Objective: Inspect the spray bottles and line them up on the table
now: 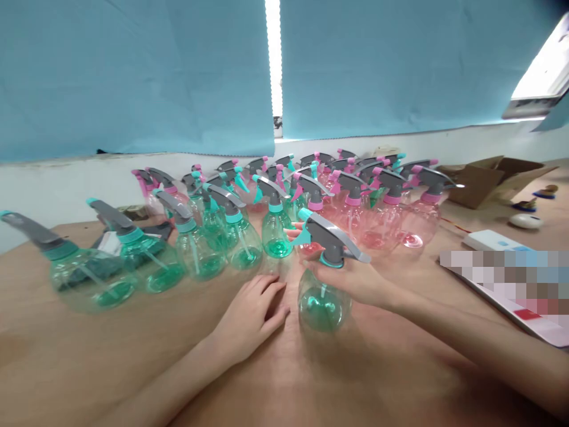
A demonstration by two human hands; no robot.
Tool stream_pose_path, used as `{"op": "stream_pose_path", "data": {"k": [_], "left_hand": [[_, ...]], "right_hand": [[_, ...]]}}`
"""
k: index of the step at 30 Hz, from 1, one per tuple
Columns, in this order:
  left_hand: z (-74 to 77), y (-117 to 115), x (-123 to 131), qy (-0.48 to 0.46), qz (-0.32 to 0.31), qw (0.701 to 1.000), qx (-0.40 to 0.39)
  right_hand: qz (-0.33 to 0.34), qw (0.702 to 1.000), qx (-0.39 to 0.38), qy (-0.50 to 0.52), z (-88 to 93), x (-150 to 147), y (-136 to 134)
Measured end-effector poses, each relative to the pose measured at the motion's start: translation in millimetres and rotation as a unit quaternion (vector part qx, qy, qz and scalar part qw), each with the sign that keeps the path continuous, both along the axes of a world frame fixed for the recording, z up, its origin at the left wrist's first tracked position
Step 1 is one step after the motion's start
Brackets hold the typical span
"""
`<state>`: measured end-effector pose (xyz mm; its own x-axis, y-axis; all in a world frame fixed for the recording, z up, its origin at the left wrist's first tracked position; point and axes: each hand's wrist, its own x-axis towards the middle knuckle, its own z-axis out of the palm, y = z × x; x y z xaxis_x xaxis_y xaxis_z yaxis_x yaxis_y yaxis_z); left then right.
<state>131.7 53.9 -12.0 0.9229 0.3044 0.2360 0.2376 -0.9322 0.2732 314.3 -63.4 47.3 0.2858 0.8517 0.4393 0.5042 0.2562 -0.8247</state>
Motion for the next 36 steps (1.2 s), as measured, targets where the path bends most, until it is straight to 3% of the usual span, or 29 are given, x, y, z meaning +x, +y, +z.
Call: {"op": "stream_pose_path", "data": {"k": [9,19,36], "left_hand": [[0.0,-0.7,-0.8,-0.006,0.001,1.000,-0.004],[1.1,-1.2,-1.2,0.001,-0.001,1.000,-0.005],[-1.7,1.4,-3.0,0.010,-0.011,1.000,0.003]], "right_hand": [[0.031,0.999,-0.007,0.033,-2.4,-0.6,0.2],[0.023,0.999,-0.030,-0.012,-5.8,3.5,0.2],[0.029,0.998,-0.026,0.041,-6.7,1.1,0.1]]}}
